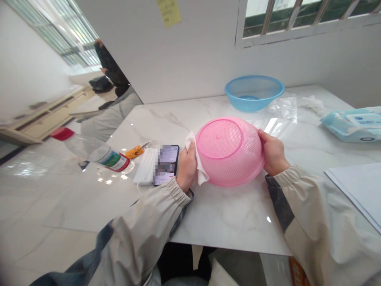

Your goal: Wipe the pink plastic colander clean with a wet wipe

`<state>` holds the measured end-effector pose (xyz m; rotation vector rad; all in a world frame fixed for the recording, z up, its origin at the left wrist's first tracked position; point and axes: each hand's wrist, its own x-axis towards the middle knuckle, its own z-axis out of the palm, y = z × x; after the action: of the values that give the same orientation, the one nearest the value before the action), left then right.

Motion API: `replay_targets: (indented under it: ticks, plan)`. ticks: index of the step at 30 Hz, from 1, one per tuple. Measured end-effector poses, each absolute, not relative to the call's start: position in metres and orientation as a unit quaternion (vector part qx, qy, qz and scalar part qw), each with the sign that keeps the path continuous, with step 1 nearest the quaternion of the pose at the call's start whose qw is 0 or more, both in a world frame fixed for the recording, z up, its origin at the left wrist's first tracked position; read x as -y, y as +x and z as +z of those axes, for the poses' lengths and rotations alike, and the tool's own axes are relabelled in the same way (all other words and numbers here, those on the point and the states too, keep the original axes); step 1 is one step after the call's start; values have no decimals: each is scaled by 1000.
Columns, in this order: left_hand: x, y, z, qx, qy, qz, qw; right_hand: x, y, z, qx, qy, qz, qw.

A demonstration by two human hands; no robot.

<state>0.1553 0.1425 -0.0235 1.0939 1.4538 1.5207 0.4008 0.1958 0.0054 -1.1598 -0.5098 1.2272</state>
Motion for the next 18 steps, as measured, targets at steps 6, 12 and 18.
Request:
replay_targets:
  ticks: [6, 12, 18]
  plan:
    - [-141, 156, -20, -568, 447, 598, 347, -193, 396, 14, 199, -496, 532, 657]
    - [-141, 155, -19, -569, 447, 599, 344, -194, 397, 12, 201, -494, 525, 663]
    - [-141, 156, -19, -566, 451, 597, 347, -197, 406, 0, 254, -489, 518, 654]
